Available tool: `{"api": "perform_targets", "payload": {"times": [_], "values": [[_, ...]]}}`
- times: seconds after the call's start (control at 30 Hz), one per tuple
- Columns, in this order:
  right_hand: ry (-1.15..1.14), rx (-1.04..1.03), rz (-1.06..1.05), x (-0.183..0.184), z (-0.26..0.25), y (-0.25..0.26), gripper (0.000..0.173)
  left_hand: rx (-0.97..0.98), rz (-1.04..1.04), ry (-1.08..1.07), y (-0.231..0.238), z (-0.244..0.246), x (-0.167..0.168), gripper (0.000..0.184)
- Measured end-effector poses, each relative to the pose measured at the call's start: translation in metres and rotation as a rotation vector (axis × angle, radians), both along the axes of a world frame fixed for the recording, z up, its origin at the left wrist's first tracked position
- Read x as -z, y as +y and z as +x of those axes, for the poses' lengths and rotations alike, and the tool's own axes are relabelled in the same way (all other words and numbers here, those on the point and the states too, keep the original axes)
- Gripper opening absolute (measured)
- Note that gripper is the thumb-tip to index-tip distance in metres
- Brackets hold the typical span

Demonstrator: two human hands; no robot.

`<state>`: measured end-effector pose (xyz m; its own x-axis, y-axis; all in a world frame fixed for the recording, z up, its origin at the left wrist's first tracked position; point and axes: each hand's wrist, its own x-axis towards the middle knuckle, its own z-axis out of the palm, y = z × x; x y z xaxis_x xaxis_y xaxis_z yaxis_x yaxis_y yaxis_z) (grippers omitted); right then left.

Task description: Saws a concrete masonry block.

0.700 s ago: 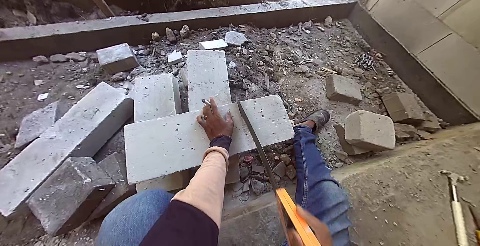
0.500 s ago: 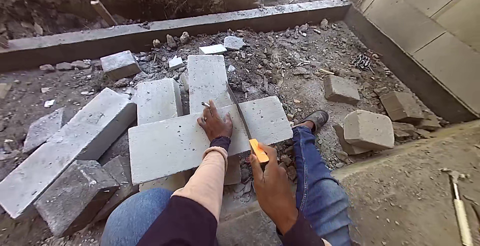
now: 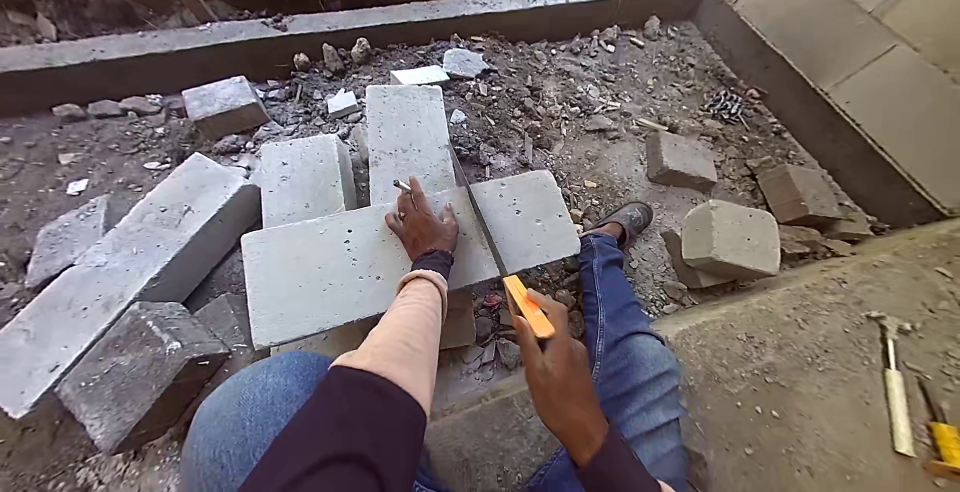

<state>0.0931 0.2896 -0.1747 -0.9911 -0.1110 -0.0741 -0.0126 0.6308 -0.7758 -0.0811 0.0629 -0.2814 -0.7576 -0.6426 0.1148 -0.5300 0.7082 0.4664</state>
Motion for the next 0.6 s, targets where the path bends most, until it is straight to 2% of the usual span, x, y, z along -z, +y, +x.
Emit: {"api": "perform_targets", "payload": {"times": [0.13, 0.17, 0.23, 0.3, 0.37, 0.47, 0.6], "values": [[0.043, -0.014, -0.089, -0.011, 0.088, 0.066, 0.048, -0.007, -0.008, 0.009, 0.003, -0.005, -0.001, 0.084], [0.038, -0.032, -0.115, -0.010, 0.094, 0.071, 0.048, -0.009, -0.009, 0.008, 0.002, -0.005, 0.000, 0.083], [0.077, -0.024, -0.108, 0.001, 0.066, 0.052, 0.046, -0.009, -0.016, 0.007, 0.000, -0.008, 0.000, 0.083], [0.113, -0.012, -0.119, 0.022, 0.014, 0.021, 0.045, -0.002, -0.021, 0.008, 0.002, -0.007, 0.001, 0.082], [0.091, -0.031, -0.162, 0.031, -0.013, 0.004, 0.051, -0.004, -0.020, 0.031, -0.001, -0.009, 0.000, 0.081], [0.044, -0.005, -0.170, 0.038, 0.013, 0.030, 0.051, 0.006, -0.029, 0.027, 0.000, -0.004, 0.001, 0.081], [0.036, -0.005, -0.182, 0.027, 0.070, 0.073, 0.050, -0.015, -0.039, 0.031, 0.002, -0.006, -0.001, 0.083]]}}
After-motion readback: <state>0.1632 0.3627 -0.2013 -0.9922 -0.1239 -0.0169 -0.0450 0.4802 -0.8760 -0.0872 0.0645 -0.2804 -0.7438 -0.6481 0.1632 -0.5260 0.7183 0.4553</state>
